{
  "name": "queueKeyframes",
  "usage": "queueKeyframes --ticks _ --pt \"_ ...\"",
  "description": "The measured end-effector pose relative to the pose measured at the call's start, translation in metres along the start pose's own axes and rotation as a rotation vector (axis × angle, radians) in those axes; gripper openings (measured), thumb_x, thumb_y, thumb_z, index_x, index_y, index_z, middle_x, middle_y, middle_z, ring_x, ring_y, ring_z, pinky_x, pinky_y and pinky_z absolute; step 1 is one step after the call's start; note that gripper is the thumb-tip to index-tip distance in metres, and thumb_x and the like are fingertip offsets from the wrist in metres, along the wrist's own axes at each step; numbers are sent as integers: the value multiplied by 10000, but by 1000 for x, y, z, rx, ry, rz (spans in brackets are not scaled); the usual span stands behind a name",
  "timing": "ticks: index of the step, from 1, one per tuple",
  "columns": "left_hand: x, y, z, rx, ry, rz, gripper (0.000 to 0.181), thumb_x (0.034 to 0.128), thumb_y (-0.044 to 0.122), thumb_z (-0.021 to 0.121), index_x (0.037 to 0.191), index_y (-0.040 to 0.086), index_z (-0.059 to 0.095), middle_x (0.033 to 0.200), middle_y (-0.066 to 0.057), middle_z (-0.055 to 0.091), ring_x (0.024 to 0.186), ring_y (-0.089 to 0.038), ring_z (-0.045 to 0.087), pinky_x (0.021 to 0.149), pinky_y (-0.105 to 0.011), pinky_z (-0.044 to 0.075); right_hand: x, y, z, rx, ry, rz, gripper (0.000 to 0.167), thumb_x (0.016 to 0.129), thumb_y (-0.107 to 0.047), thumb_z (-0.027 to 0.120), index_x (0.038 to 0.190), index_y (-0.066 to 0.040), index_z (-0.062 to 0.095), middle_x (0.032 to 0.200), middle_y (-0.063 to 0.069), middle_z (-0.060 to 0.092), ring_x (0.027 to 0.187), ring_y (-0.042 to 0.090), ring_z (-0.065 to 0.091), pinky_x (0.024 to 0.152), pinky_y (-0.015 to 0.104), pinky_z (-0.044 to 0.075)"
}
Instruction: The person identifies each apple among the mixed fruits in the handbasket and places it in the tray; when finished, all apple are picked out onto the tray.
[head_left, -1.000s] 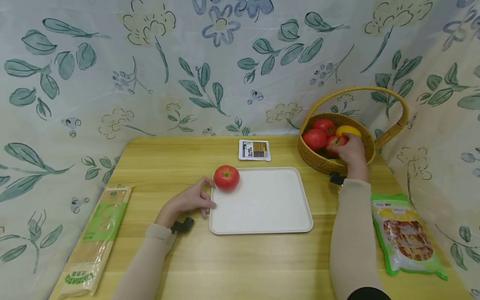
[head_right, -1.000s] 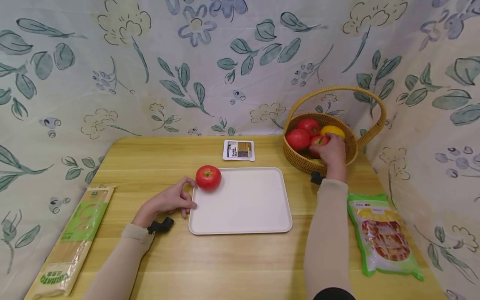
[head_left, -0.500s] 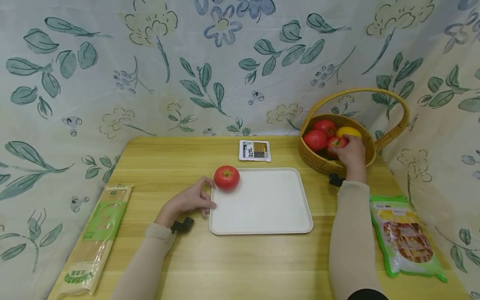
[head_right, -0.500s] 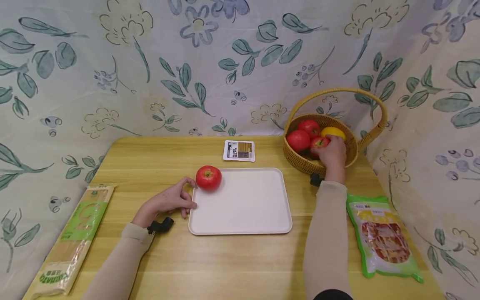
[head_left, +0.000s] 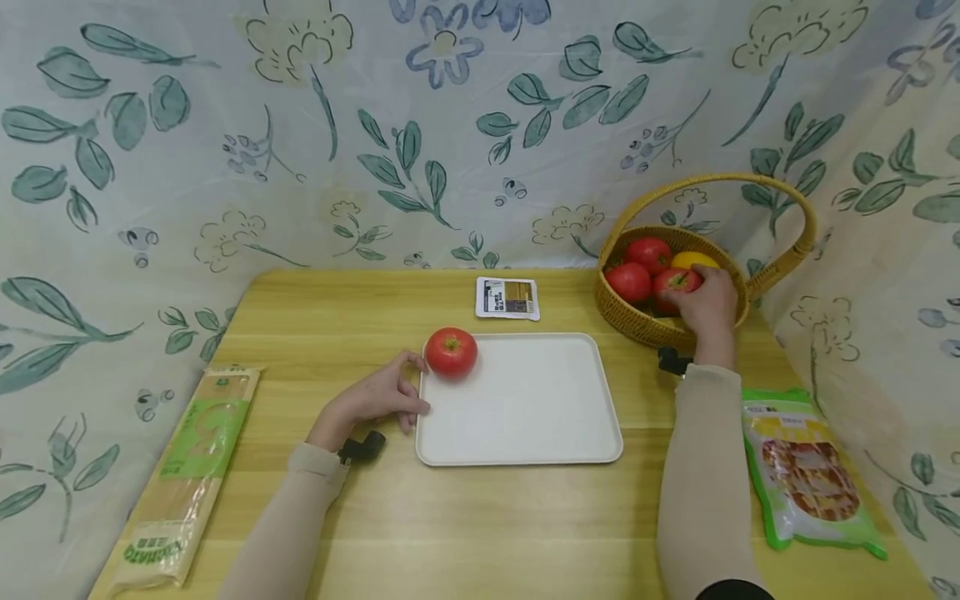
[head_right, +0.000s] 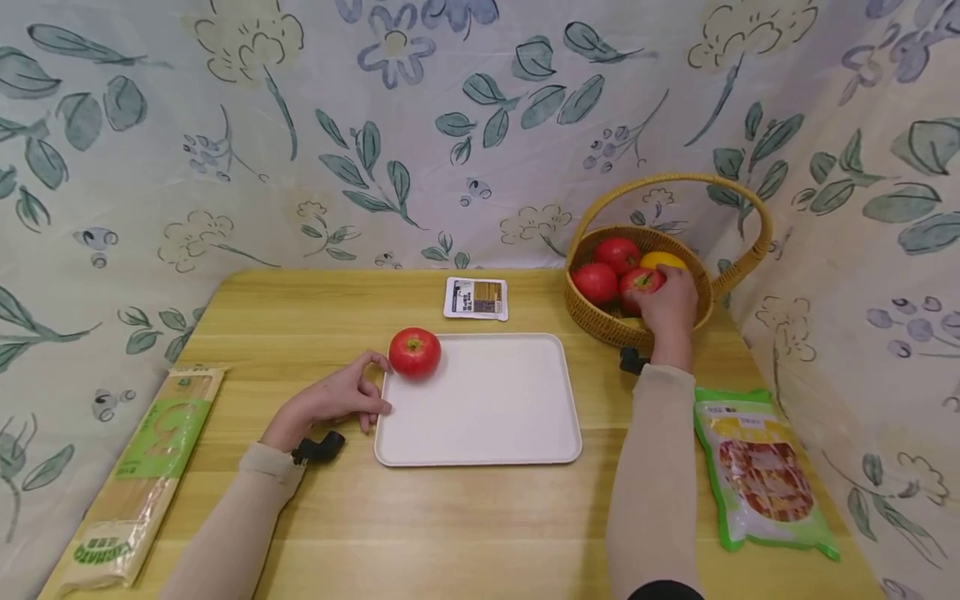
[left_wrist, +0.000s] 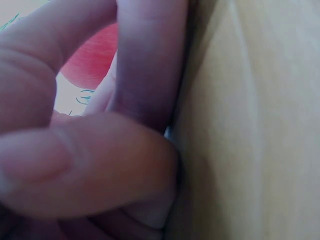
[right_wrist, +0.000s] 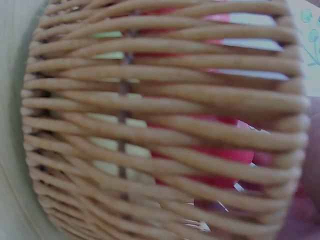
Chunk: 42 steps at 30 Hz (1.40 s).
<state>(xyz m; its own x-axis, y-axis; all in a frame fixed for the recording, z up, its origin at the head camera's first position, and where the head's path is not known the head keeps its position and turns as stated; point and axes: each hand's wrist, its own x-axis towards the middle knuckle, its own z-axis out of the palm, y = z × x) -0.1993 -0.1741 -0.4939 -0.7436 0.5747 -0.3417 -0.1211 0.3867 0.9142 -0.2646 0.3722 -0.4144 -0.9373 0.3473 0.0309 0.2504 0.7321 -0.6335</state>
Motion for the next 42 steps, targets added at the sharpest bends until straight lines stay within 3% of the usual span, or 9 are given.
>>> queueKeyframes --ticks 10,19,27,37,42 --pt "-2 0 -4 -11 5 -19 722 924 119 823 1437 90 316 776 -83 732 583 -179 691 608 -298 625 -12 -9 -13 70 58 -4 847 984 -351 741 1645 -26 324 1710 295 250 1538 557 277 1256 690 300" --pt "-3 -1 -3 -16 11 -16 710 928 115 819 1434 100 322 762 -82 732 579 -179 692 611 -307 634 -39 -30 -18 142 32 -54 844 974 -420 752 1651 -105 358 1716 229 291 1533 502 321 1229 674 370" --pt "-2 -2 -1 -11 -1 -11 710 935 120 810 1440 83 312 758 -72 727 578 -173 689 613 -294 628 -62 -49 -13 251 -88 -134 845 956 -396 796 1653 -178 372 1715 138 338 1482 394 429 1207 593 447" --pt "-2 0 0 -11 -9 -8 690 937 125 807 1431 106 325 762 -83 727 585 -179 693 617 -317 638 -74 -65 2 305 -207 -250 787 942 -295 830 1614 -165 443 1668 116 404 1409 351 475 1217 552 446" --pt "-1 0 -1 -10 -9 -12 690 940 120 802 1430 107 318 759 -81 723 580 -178 691 616 -319 639 -78 -72 16 319 -326 -288 763 944 -257 829 1603 -149 459 1664 114 414 1408 348 507 1185 494 489"
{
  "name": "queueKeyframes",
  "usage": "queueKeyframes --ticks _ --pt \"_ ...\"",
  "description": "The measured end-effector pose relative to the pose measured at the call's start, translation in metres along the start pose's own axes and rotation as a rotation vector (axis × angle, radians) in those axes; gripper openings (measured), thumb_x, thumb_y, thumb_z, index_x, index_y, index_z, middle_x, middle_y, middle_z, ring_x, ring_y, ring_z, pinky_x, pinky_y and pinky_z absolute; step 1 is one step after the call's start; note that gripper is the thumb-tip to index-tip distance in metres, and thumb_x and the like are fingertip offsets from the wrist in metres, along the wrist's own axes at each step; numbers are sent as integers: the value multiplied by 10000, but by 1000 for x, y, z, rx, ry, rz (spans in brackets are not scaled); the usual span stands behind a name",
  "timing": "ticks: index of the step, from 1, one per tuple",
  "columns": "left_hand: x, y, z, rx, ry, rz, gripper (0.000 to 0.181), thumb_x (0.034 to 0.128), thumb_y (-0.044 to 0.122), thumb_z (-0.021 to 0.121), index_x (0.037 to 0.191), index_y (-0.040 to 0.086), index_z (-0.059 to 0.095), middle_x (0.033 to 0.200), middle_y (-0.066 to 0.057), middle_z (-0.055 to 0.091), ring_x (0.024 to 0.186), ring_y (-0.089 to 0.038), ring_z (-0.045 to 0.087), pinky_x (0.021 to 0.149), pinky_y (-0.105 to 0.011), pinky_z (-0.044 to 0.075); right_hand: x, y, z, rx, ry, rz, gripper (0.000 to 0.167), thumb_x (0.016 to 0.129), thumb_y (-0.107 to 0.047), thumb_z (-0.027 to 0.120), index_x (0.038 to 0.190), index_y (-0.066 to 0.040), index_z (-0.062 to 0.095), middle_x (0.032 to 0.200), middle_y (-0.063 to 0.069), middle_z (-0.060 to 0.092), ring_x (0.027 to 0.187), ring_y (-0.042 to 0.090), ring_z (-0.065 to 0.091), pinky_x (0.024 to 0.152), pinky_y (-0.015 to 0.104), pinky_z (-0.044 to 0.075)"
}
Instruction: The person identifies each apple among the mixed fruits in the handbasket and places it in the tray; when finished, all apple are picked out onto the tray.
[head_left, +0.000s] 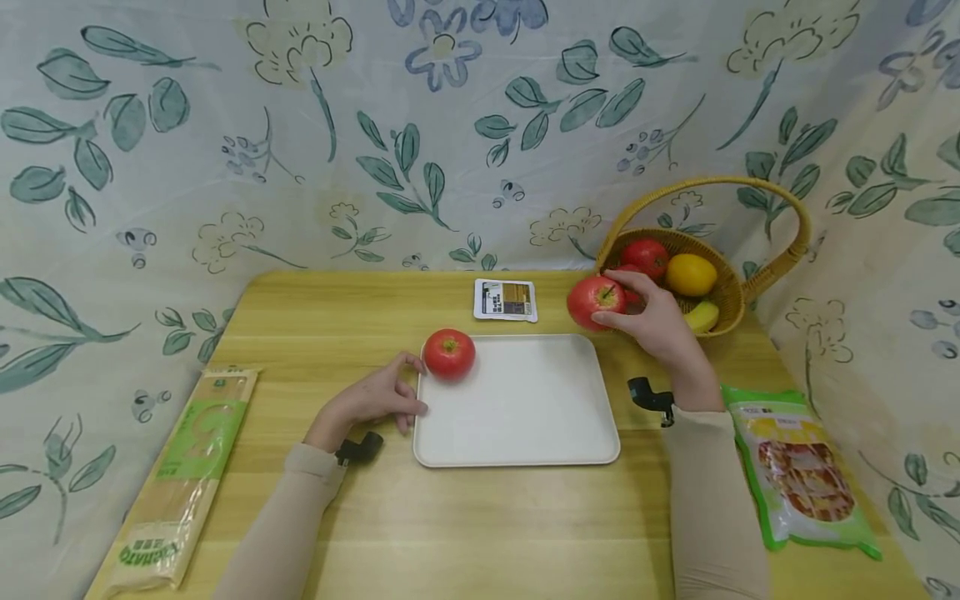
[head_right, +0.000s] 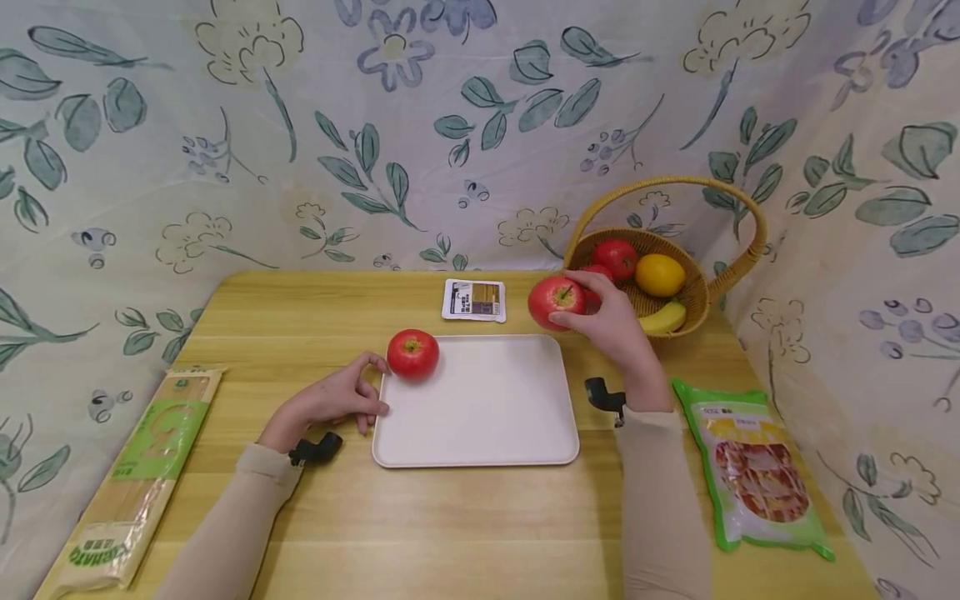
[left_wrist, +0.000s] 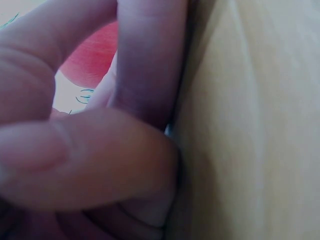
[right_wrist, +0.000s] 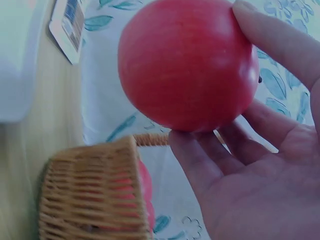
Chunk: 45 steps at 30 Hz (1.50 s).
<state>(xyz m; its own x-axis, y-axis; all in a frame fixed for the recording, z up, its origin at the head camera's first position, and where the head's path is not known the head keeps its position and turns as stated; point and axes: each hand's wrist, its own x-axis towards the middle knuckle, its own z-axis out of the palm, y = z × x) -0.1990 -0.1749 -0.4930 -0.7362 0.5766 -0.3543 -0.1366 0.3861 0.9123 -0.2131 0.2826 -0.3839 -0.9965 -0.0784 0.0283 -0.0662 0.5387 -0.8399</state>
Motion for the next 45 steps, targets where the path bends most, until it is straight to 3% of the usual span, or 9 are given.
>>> queueKeyframes --ticks 8,12,20,27,32,37,40,45 --pt "1 -1 0 1 2 -7 713 936 122 809 1446 101 312 760 -68 727 583 -169 694 630 -309 639 13 14 32 44 -215 16 719 916 -247 852 1543 -117 527 1627 168 456 1385 408 503 1140 533 487" --pt "1 -1 0 3 3 -9 714 935 120 810 1445 105 312 756 -65 727 580 -165 694 636 -305 637 17 20 48 25 -306 -1 724 902 -256 862 1530 -92 541 1591 190 504 1403 415 507 1176 562 461" --pt "1 0 0 12 0 -1 714 939 125 806 1448 95 306 757 -58 727 582 -161 696 643 -297 635 19 22 67 -5 -395 -8 728 881 -262 877 1518 -110 559 1537 171 565 1390 375 507 1192 577 433" --pt "1 1 0 9 -1 6 721 939 126 808 1455 76 307 766 -62 726 582 -165 690 624 -294 631 19 21 71 0 -434 35 767 899 -300 854 1559 -123 506 1600 190 488 1416 395 475 1218 604 400" --pt "0 1 -1 3 -3 1 718 942 122 805 1455 76 305 763 -62 722 581 -164 688 622 -296 632 19 22 72 -19 -446 46 803 919 -365 831 1595 -144 458 1624 186 461 1463 393 430 1264 637 324" --pt "0 2 0 -6 -3 -1 712 941 116 805 1450 87 309 755 -66 720 575 -166 690 617 -296 632 18 20 66 25 -436 24 816 941 -343 814 1609 -92 418 1653 191 436 1520 423 407 1288 636 299" --pt "0 2 0 -3 -4 2 708 942 117 805 1447 94 310 755 -66 722 574 -166 691 618 -297 633 16 15 53 67 -373 -22 768 957 -262 803 1590 -44 427 1652 200 438 1540 428 391 1305 617 279" --pt "0 2 0 7 1 3 698 946 122 801 1447 105 315 759 -69 725 578 -168 692 623 -302 635 12 7 20 49 -192 -51 701 1004 -216 750 1590 -38 408 1634 211 446 1543 414 379 1319 594 259"
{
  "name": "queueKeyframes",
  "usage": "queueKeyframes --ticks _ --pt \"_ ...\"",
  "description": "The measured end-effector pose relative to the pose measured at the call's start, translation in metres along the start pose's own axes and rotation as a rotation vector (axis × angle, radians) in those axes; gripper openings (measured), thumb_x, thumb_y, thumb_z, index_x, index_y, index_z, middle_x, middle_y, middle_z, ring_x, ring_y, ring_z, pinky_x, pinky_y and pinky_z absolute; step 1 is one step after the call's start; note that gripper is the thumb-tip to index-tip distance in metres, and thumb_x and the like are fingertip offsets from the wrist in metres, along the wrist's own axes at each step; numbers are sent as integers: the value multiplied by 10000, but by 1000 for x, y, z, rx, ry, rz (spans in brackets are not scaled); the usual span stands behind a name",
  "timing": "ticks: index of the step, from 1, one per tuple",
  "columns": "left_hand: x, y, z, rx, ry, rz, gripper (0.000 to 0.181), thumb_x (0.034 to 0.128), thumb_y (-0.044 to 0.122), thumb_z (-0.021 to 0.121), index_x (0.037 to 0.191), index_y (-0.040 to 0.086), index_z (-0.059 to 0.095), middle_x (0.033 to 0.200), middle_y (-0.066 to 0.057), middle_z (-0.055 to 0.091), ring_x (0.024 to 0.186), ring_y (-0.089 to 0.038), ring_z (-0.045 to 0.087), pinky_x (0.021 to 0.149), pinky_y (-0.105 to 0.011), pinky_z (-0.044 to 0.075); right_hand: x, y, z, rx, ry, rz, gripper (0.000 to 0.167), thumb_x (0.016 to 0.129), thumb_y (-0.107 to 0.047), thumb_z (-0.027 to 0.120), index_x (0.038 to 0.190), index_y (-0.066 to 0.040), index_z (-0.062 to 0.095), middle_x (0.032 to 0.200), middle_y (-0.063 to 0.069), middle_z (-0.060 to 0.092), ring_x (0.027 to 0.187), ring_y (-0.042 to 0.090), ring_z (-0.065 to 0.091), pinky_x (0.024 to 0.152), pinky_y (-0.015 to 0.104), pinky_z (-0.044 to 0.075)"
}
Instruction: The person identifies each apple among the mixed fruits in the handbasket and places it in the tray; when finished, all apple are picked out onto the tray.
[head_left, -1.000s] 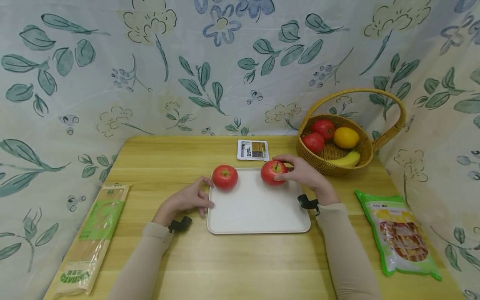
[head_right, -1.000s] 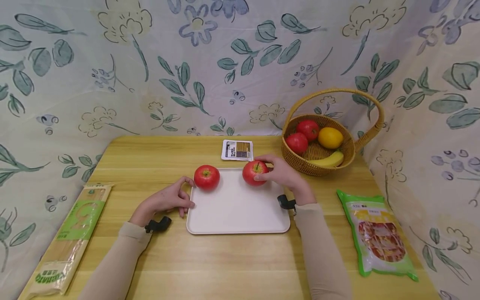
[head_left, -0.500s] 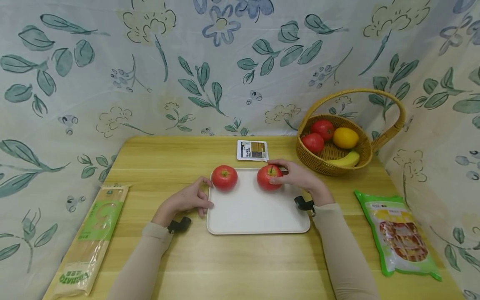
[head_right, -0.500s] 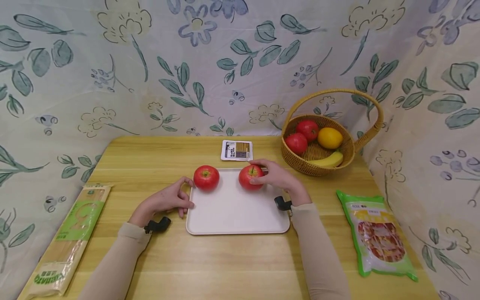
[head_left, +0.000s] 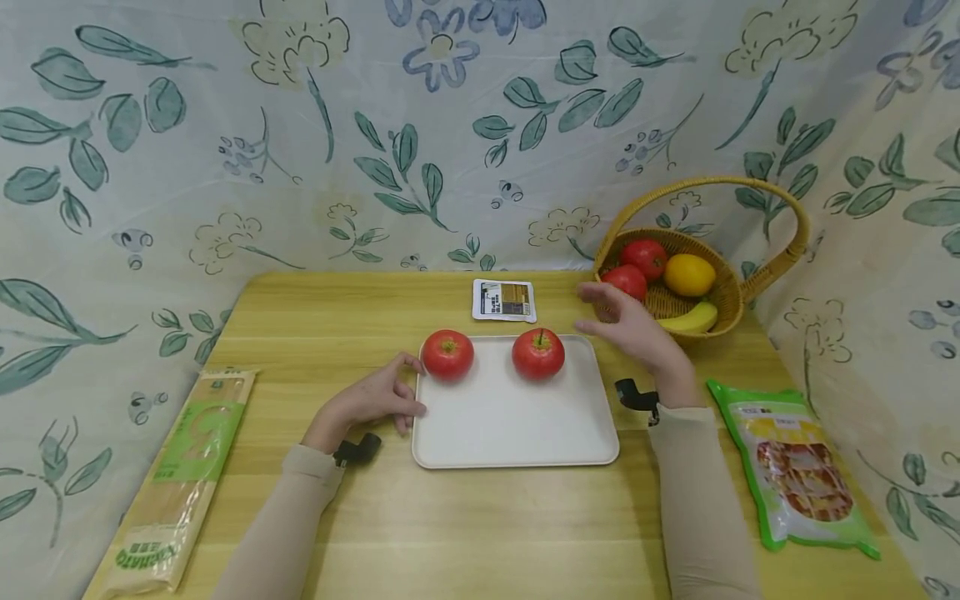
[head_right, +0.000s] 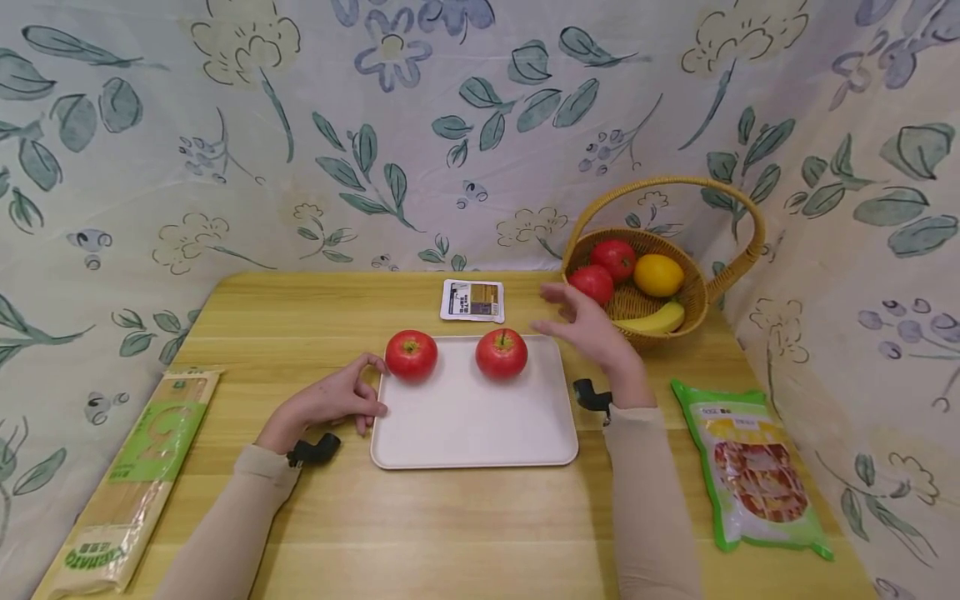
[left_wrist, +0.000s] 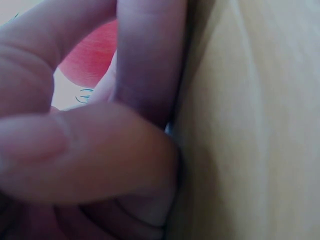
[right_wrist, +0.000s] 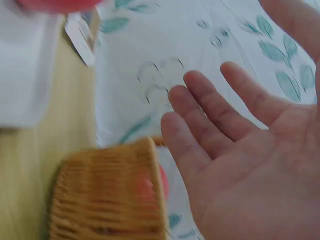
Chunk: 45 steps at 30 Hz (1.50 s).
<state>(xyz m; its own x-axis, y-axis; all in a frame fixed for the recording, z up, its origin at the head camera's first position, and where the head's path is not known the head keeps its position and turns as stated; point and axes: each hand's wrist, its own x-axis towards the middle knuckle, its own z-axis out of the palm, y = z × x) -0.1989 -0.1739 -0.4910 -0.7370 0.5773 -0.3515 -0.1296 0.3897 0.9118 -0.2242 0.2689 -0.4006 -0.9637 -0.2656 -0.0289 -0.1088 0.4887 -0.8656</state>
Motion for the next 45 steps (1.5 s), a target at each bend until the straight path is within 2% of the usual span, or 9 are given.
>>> queueKeyframes --ticks 5,9,18,23,30,37,45 --pt "0 -1 -1 -4 2 -6 700 942 118 805 1443 112 316 758 -79 726 578 -175 694 623 -307 636 -4 1 -31 -62 193 73 796 1017 -425 712 1634 -93 335 1638 230 431 1533 430 382 1299 615 285" --pt "0 -2 -2 -3 1 -6 705 944 121 803 1445 97 308 758 -71 723 580 -170 691 620 -299 633 1 10 -50 -137 246 167 918 991 -608 655 1682 -175 231 1668 245 379 1527 460 368 1264 655 326" --pt "0 -3 -1 -5 -3 -9 698 942 130 808 1438 115 317 764 -81 729 584 -178 699 624 -305 637 20 40 -64 -229 186 293 1040 990 -712 553 1715 -165 46 1681 338 276 1513 520 330 1235 709 324" --pt "0 -2 -1 -16 -2 -3 689 943 116 804 1435 126 323 768 -85 733 582 -176 698 616 -301 636 31 47 -69 -255 141 332 1100 973 -764 520 1713 -153 -18 1698 357 219 1527 555 297 1256 728 257" --pt "0 -3 -1 -7 -11 21 688 948 126 800 1436 105 316 758 -84 730 579 -180 697 614 -304 635 44 52 -73 -272 60 370 1137 955 -816 476 1705 -185 -101 1754 316 20 1577 589 162 1271 758 152" --pt "0 -3 -1 -11 -10 27 687 943 125 806 1433 114 326 754 -85 728 577 -184 698 613 -305 635 57 59 -72 -302 35 375 1100 964 -808 472 1711 -182 -37 1734 348 88 1561 593 200 1284 734 165" --pt "0 -3 -1 -13 -2 13 687 942 133 809 1438 127 333 757 -77 730 581 -183 701 630 -303 635 64 60 -72 -287 17 366 1093 979 -766 506 1709 -153 -28 1744 338 35 1585 585 149 1293 722 155"
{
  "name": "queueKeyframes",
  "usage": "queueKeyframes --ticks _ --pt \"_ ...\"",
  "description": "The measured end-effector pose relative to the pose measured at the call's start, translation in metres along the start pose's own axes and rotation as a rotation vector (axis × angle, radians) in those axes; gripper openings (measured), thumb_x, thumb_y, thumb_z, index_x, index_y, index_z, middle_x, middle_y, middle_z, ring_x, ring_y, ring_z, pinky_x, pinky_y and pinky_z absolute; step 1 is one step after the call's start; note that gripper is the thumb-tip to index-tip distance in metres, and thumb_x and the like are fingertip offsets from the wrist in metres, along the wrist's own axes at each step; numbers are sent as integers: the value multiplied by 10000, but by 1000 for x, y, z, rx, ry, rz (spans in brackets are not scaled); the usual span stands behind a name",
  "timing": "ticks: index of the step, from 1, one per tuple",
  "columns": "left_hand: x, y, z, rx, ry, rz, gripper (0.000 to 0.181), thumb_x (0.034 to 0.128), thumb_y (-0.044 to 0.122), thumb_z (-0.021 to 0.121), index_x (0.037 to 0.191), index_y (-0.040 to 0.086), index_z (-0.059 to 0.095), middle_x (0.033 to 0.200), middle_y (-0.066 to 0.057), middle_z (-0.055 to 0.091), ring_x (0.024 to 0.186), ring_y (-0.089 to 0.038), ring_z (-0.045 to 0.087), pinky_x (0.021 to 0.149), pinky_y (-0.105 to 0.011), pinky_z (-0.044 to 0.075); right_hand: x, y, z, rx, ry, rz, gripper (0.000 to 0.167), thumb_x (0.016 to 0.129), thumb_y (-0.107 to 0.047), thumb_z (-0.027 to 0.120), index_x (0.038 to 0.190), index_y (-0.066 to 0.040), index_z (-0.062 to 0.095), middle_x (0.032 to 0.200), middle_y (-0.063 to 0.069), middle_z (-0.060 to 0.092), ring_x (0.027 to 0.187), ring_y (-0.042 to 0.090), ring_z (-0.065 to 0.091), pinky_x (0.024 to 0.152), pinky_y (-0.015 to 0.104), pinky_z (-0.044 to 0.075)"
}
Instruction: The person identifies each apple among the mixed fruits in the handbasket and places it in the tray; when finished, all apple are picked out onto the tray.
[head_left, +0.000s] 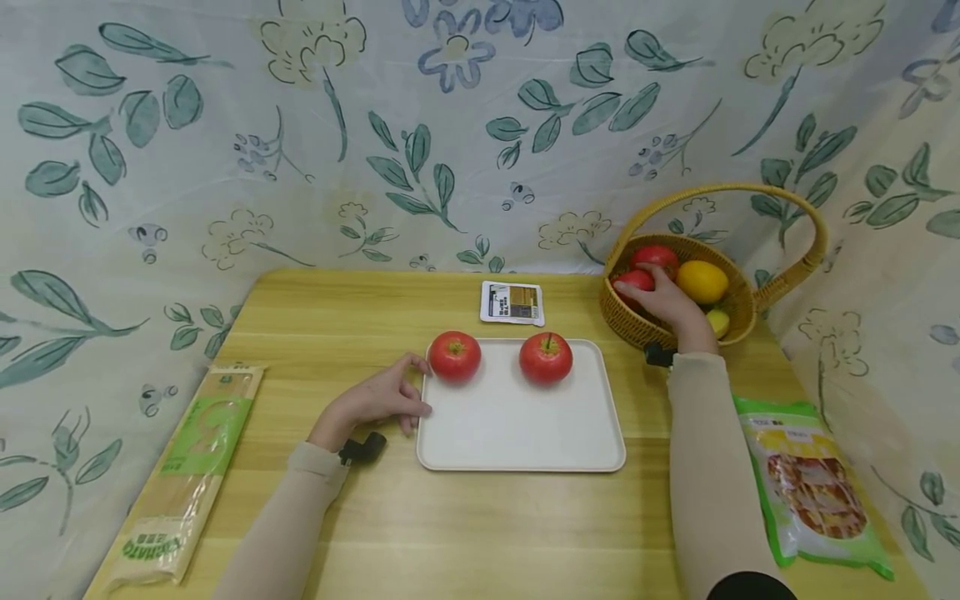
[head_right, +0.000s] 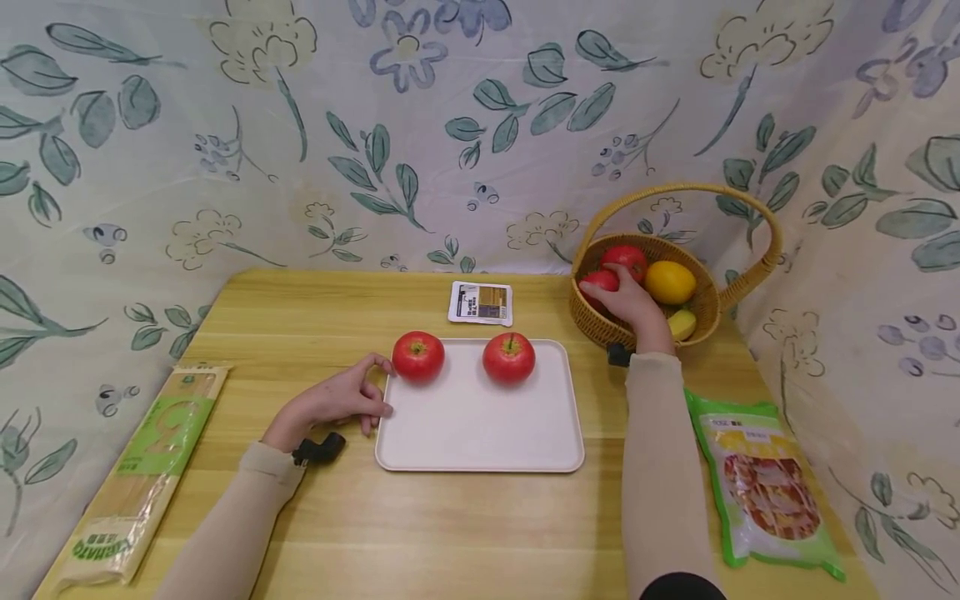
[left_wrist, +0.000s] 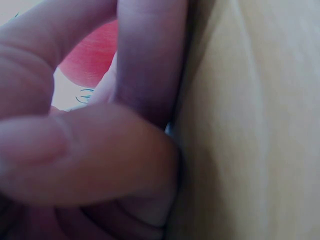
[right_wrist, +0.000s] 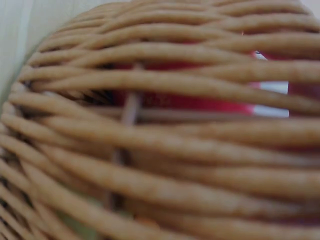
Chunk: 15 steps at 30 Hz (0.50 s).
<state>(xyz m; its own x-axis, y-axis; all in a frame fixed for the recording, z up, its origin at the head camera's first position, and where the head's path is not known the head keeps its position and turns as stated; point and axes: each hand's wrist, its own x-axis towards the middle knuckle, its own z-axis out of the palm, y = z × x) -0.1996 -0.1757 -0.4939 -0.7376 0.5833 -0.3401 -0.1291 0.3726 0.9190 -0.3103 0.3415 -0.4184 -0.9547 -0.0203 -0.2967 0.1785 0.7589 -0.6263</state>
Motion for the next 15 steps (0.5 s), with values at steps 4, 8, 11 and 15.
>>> queueKeyframes --ticks 4,8,11,15 --pt "1 0 0 7 -1 1 690 941 137 811 1439 127 333 755 -74 728 582 -181 702 633 -303 635 1 -1 0 -13 -2 -11 1070 988 -747 515 1709 -142 7 1745 333 48 1583 586 152 1290 732 149" --pt "1 0 0 9 -3 0 692 939 140 813 1438 127 334 752 -74 727 581 -181 702 629 -296 630 2 -2 0 -10 3 -15 1053 994 -722 537 1708 -132 37 1742 336 75 1579 579 169 1292 727 153" --pt "1 0 0 11 -3 3 692 939 138 812 1439 123 333 750 -74 726 580 -181 701 629 -292 628 2 -1 0 4 13 -16 1040 995 -701 560 1707 -130 61 1735 344 101 1575 575 187 1294 719 163" --pt "1 1 -1 10 -5 6 690 940 133 810 1438 117 332 745 -71 724 578 -179 699 630 -292 628 1 0 1 29 30 -18 1017 992 -662 605 1703 -136 103 1727 342 148 1566 560 224 1292 710 188"
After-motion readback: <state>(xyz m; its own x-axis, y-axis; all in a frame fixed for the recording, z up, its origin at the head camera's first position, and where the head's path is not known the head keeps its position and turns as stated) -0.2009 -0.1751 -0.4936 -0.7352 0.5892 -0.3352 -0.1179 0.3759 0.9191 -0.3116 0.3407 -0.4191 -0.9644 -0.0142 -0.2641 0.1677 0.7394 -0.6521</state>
